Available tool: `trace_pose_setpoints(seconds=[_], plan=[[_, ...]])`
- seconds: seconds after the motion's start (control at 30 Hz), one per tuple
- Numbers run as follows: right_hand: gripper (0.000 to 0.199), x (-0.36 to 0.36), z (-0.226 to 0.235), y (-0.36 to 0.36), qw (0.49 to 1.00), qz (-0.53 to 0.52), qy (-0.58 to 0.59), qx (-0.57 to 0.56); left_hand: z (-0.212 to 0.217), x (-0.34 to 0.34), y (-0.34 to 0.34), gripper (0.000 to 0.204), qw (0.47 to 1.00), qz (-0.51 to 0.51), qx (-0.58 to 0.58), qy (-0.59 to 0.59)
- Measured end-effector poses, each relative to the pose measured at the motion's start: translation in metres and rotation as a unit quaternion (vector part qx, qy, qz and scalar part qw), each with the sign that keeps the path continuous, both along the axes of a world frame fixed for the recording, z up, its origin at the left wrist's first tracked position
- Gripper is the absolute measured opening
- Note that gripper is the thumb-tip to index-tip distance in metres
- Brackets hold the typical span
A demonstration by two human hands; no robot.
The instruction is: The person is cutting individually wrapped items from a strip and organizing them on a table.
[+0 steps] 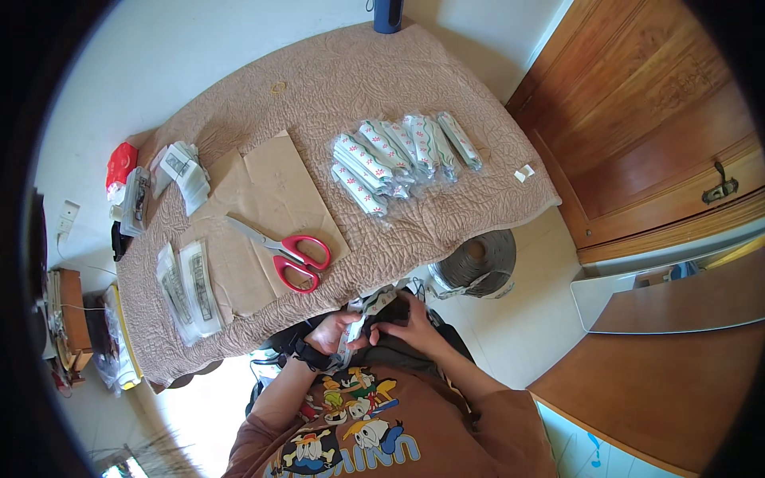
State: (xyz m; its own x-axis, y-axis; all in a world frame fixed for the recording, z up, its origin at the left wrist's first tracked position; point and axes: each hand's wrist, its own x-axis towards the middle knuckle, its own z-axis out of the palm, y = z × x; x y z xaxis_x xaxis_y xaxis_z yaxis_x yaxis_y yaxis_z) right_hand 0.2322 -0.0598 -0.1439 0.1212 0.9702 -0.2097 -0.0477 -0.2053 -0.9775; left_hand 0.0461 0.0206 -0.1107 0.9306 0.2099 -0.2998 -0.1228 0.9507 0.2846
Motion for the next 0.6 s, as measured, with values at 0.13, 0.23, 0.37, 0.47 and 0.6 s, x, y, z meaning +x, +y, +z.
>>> trace_pose_setpoints(seconds=[0.13,0.23,0.37,0.47,0.6], plan=[[0.047,0.001,0.024,0.003,0.991,-0.018,0.103,-0.087,0.012,-0.011,-0.005,0.041,0.996,0.003,0.053,0.066],[0.044,0.028,0.049,0.008,0.978,-0.003,0.135,-0.159,0.029,-0.016,-0.002,0.038,0.989,0.030,0.087,0.113],[0.040,0.086,0.091,0.003,0.980,0.057,0.184,-0.048,0.028,-0.036,0.001,0.031,0.958,0.088,0.174,0.209],[0.051,0.138,0.153,-0.030,0.968,-0.120,0.186,0.115,0.010,-0.054,-0.003,0.029,0.894,0.093,0.291,0.327],[0.024,0.157,0.287,-0.025,0.840,0.134,0.451,0.272,-0.032,-0.072,-0.019,0.026,0.597,0.112,0.654,0.451]])
